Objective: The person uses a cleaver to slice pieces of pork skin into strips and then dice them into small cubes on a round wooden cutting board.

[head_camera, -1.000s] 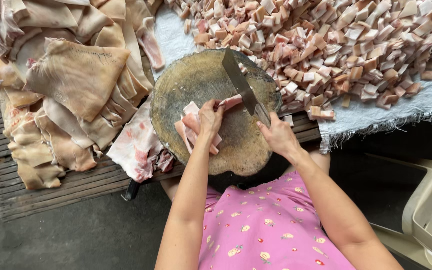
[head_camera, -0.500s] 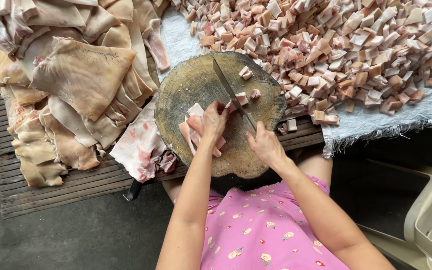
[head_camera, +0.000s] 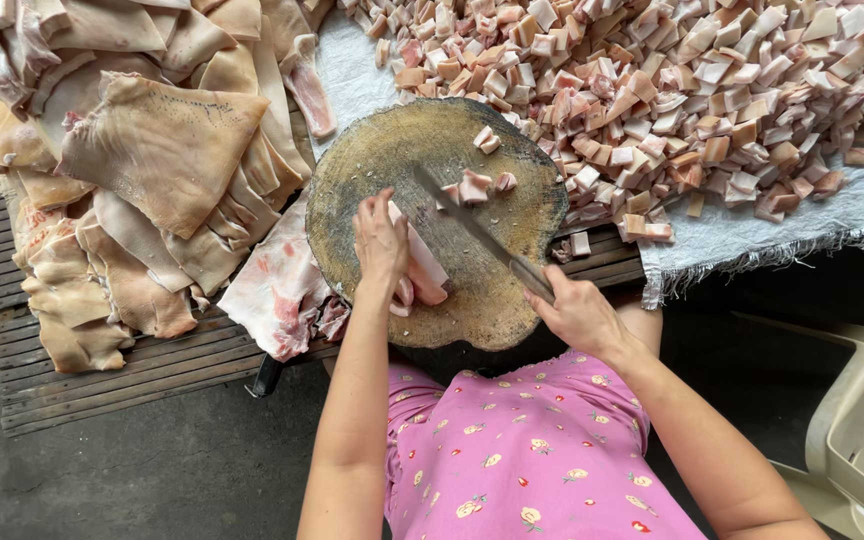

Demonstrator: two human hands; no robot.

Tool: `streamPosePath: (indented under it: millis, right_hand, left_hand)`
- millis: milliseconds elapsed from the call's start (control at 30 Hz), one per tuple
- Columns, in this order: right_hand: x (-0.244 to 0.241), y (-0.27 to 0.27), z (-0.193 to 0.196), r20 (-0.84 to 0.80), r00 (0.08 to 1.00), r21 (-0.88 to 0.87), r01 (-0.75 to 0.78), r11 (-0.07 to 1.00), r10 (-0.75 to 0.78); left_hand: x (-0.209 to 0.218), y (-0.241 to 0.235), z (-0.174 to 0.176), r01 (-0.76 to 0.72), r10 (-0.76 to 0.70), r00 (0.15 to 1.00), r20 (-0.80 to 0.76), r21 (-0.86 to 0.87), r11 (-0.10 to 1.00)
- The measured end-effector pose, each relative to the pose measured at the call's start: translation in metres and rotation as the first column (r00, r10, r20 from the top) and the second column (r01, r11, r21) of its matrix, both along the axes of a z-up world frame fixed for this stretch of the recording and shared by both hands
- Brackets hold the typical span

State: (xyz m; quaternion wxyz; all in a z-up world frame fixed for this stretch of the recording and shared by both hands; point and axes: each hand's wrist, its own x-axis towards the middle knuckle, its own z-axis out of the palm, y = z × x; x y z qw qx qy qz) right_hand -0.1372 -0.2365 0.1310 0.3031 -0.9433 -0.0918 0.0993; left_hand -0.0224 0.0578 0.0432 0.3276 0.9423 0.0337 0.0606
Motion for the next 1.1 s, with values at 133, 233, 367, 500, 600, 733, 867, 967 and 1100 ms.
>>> streamPosePath:
  millis: [133, 233, 367, 500, 600, 733, 867, 967, 1100]
  right_hand:
    - [0.012, -0.022, -0.025, -0.126, 0.991, -0.097, 0.023, 0.995, -0.035]
    - [0.044, -0.045, -0.023, -0.094, 0.987, -0.153, 0.119, 0.981, -0.134]
    - [0.069, -0.051, -0.010, 0.087, 0.951, -0.042, 0.301, 0.953, -0.296]
    - [0.041, -0.042, 0.005, -0.188, 0.880, 0.183, 0.468, 0.865, -0.436]
    - [0.025, -0.031, -0.007, -0.398, 0.810, 0.182, 0.531, 0.828, -0.431]
    - [0.012, -0.021, -0.024, -0.452, 0.771, 0.270, 0.597, 0.756, -0.448]
    - [0.013, -0.019, -0.022, -0.423, 0.769, 0.249, 0.607, 0.755, -0.479]
    - [0.010, -0.017, -0.016, -0.353, 0.803, 0.202, 0.567, 0.798, -0.481]
    - [0.020, -0.022, -0.003, -0.176, 0.898, 0.083, 0.421, 0.903, -0.403]
  left_hand:
    - [-0.014, 0.013, 0.004, 0.013, -0.019, 0.942, -0.335, -0.018, 1.000]
    - [-0.025, 0.023, -0.012, -0.007, -0.028, 0.957, -0.287, -0.122, 0.993]
    - [-0.038, 0.040, -0.020, 0.014, -0.019, 0.994, -0.112, -0.041, 0.999]
    - [-0.044, 0.046, 0.039, -0.191, 0.040, 0.860, -0.509, -0.249, 0.950]
    - [-0.045, 0.039, 0.091, -0.119, -0.058, 0.936, -0.348, -0.466, 0.877]
    - [-0.018, -0.005, 0.107, -0.111, -0.146, 0.968, -0.203, -0.873, 0.475]
    - [0.015, -0.060, 0.044, -0.201, -0.130, 0.957, -0.259, -0.917, 0.346]
    - [0.014, -0.070, -0.009, -0.227, -0.030, 0.918, -0.396, -0.587, 0.777]
    - [0.018, -0.064, -0.041, -0.208, 0.046, 0.959, -0.280, -0.584, 0.784]
